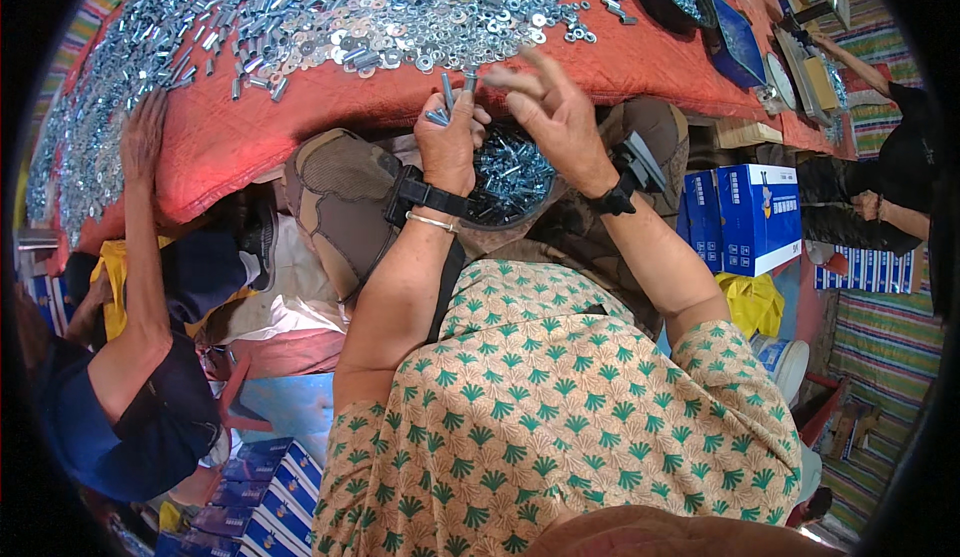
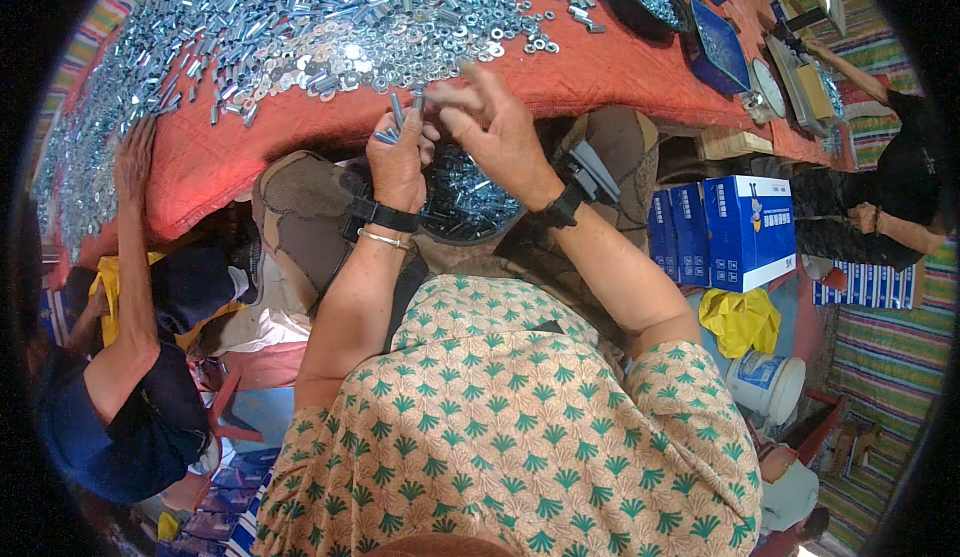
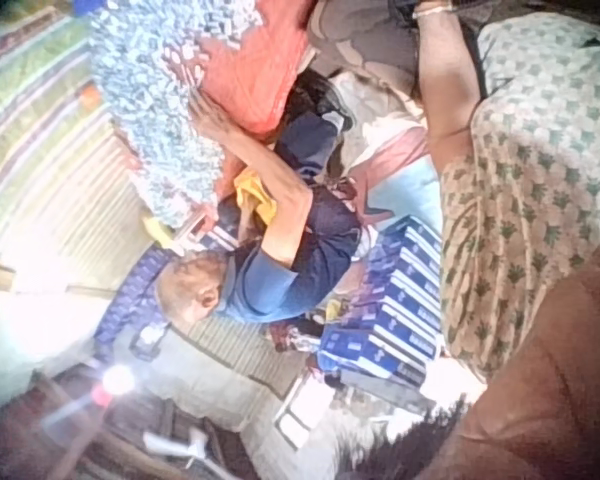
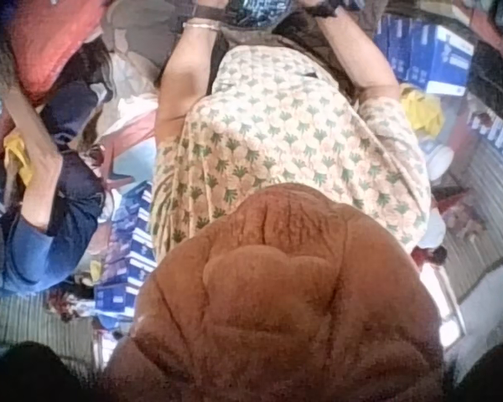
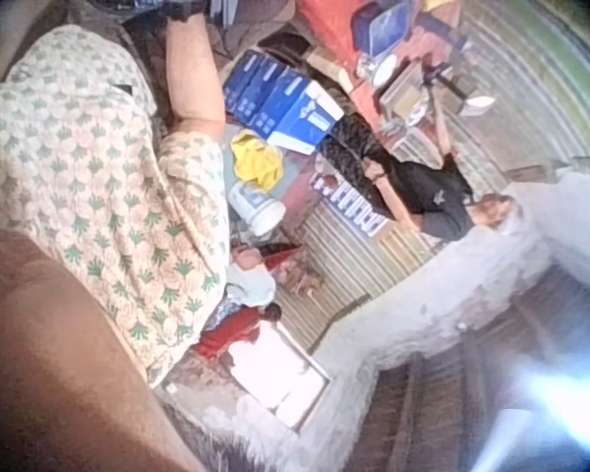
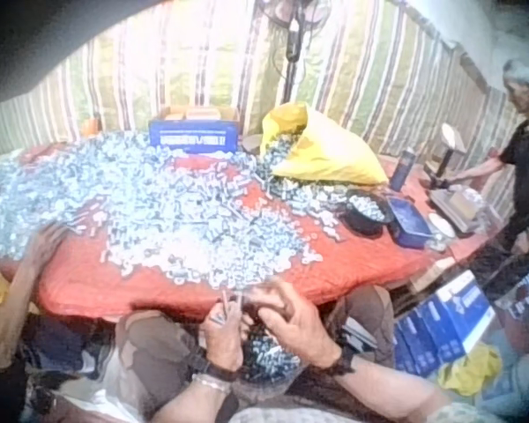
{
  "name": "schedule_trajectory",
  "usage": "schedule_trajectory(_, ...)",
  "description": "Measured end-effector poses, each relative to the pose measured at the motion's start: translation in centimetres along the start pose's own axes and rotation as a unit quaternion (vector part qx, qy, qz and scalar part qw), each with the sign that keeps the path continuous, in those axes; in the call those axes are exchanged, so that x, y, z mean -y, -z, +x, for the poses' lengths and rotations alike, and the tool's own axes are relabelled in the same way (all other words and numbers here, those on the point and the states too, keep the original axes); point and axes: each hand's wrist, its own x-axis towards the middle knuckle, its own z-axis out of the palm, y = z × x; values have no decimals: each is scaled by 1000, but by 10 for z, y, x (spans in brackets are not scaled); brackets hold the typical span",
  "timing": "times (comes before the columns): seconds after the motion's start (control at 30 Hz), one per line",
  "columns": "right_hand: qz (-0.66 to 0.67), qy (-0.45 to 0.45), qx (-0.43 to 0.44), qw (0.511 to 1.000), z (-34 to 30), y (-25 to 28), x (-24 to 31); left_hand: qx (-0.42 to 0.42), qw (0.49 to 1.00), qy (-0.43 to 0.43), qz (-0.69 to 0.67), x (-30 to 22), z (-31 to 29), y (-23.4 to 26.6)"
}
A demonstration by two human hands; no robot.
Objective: Assembling washers and nuts onto metal bolts.
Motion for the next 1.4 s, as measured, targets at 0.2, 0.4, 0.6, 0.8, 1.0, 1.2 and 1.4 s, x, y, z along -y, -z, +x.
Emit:
schedule_trajectory(0.2,-106,6,6,994,17,0,-1,39,999,-20,0,1,-3,-1)
schedule_trajectory(0.4,-278,106,-126,946,72,26,-5,81,984,34,155,-4,-10,5)
schedule_trajectory(0.6,-497,264,-98,821,152,42,-61,118,986,80,86,-6,-4,4)
schedule_trajectory(0.8,-553,166,-95,811,152,38,-60,178,974,137,-25,-4,-1,6)
schedule_trajectory(1.0,-138,-53,51,988,103,61,-38,172,974,146,-23,-8,-2,2)
schedule_trajectory(1.2,55,-109,97,988,45,45,-22,180,970,148,68,-7,-5,-1)
schedule_trajectory(1.4,-22,-84,41,995,34,47,-11,162,962,90,198,-5,-6,1)
